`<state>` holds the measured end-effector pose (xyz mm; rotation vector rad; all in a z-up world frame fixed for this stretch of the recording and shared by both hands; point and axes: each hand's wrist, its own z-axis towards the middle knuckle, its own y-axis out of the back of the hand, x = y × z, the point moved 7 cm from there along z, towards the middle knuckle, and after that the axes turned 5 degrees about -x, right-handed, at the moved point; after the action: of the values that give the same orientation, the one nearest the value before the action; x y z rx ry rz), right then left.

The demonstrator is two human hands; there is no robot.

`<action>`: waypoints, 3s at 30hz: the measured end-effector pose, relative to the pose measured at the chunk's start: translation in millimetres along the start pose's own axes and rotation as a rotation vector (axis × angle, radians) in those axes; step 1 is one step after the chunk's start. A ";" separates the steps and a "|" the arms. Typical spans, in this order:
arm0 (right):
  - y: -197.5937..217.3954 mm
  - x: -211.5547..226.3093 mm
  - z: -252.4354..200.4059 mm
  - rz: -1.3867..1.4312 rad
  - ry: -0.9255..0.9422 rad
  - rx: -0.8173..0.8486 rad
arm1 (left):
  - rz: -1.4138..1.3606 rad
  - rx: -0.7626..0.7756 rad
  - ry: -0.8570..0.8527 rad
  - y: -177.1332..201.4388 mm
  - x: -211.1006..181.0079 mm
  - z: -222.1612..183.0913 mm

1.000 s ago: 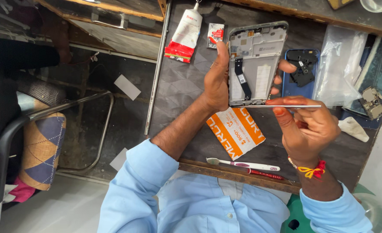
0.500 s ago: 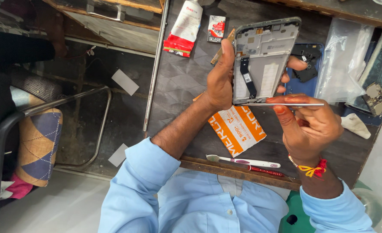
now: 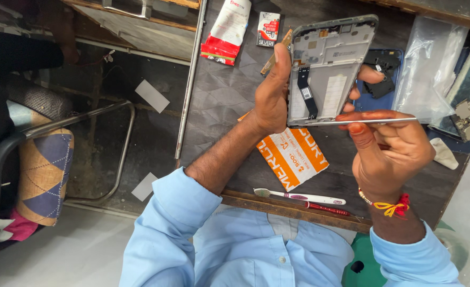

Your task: The person cleans and reassembles a mobile phone using a screwdriver and a brush, handling the chassis, screen assembly, and internal components.

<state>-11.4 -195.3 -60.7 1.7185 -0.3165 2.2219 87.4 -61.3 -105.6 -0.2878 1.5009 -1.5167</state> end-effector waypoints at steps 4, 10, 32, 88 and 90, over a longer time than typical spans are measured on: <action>7.2 -2.5 -5.1 -0.191 0.080 0.037 | 0.039 -0.020 -0.002 0.4 -1.0 -0.9; 13.4 9.7 -6.9 -0.167 0.293 0.065 | -0.213 -0.146 -0.059 13.6 0.7 7.3; -13.6 43.4 -26.3 -0.363 0.537 0.341 | -0.492 -0.397 -0.133 41.7 14.0 0.6; 14.5 28.4 -19.6 -0.065 0.448 0.144 | -0.135 -0.136 0.008 -2.4 -2.6 -1.9; 12.6 32.7 -19.9 -0.106 0.466 0.188 | -0.139 -0.066 0.073 -8.9 1.6 -4.1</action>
<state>-41.5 -196.1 -33.9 1.2043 0.0935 2.5438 79.6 -61.6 -99.4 -0.3863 1.6184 -1.6040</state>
